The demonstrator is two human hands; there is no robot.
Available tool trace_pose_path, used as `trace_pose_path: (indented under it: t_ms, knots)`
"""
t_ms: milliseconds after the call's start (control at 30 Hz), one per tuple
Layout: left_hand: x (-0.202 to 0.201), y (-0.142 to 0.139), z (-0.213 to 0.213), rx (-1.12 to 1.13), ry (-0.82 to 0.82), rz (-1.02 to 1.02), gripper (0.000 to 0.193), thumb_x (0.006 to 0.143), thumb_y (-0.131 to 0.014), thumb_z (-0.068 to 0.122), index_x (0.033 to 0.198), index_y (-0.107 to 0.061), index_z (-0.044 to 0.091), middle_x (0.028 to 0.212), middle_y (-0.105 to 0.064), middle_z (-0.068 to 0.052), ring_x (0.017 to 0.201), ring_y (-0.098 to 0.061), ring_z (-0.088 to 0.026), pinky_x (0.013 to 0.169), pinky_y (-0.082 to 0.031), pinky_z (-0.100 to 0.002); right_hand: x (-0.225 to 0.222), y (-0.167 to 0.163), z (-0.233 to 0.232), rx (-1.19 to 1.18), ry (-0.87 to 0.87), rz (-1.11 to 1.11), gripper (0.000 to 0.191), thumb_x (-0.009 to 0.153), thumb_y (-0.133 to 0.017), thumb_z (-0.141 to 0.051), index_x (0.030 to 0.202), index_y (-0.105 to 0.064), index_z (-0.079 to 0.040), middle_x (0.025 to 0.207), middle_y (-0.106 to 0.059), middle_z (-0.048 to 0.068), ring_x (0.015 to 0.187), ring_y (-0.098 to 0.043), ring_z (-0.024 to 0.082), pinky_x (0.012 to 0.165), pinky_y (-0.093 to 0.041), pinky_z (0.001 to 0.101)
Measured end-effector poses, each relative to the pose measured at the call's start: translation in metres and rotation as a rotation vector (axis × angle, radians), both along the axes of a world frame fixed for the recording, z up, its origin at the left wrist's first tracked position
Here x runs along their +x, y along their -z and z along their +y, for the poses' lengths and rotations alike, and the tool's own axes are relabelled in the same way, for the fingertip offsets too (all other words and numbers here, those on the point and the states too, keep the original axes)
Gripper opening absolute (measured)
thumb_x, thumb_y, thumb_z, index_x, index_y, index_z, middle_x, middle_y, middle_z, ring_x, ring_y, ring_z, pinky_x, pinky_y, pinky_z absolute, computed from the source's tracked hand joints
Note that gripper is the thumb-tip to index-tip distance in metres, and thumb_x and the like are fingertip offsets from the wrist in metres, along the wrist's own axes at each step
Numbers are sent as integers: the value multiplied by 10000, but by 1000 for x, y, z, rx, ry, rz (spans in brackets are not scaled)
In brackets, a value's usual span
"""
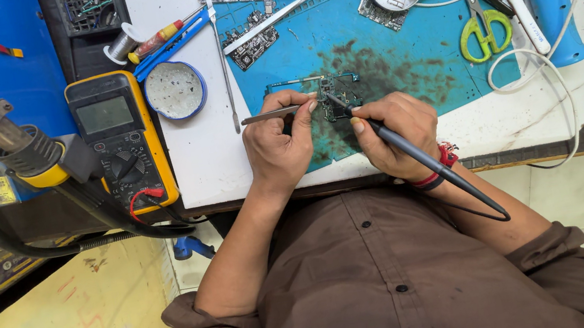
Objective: The person uses a soldering iron and tweezers to reflow solder on a small circuit board. They repeatedly heat specific points on the board while holding it steady with tweezers, occasionally adjusting the board's position on the work mat.
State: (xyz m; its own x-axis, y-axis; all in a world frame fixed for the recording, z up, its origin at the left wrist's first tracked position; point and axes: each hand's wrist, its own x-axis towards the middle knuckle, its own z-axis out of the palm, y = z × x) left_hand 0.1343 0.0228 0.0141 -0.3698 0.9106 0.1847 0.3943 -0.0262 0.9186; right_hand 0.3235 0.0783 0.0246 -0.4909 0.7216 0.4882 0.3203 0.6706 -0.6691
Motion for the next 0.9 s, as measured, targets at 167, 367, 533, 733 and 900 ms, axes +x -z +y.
trace_pose_path:
  t_ms: [167, 367, 533, 733, 900]
  knots:
    - [0, 0, 0, -19, 1, -9, 78, 980, -727, 102, 970, -726, 24, 869, -756, -49, 648, -684, -92, 569, -504, -244, 0, -1, -1, -4, 16, -7, 100, 907, -756, -18, 979, -688, -11, 765, -652, 106, 652, -619, 256, 606, -465, 355]
    - [-1, 2, 0, 20, 8, 2, 70, 990, -724, 103, 978, -718, 34, 903, -760, -48, 693, -705, -92, 592, -526, -239, 0, 0, 0, -6, 14, 0, 102, 908, -754, -12, 982, -684, -7, 769, -657, 107, 651, -622, 250, 602, -464, 350]
    - [-1, 2, 0, 6, 7, -1, 66, 980, -730, 100, 980, -721, 34, 872, -759, -44, 660, -693, -87, 570, -512, -241, -1, -1, -1, -1, 9, 0, 101, 910, -753, -13, 979, -680, -11, 769, -655, 107, 659, -628, 253, 608, -469, 354]
    - [-1, 1, 0, -30, -6, -5, 64, 973, -733, 97, 985, -726, 34, 813, -748, -33, 622, -668, -82, 548, -494, -242, -1, -1, 0, 6, 12, -4, 100, 910, -749, -13, 980, -678, -14, 775, -658, 111, 662, -625, 261, 614, -470, 359]
    - [0, 0, 0, -23, -2, -7, 61, 973, -730, 92, 975, -723, 32, 839, -754, -40, 628, -671, -81, 552, -498, -241, 2, 1, -2, -15, 19, -12, 97, 920, -748, -17, 988, -679, -17, 797, -667, 108, 670, -632, 264, 612, -473, 357]
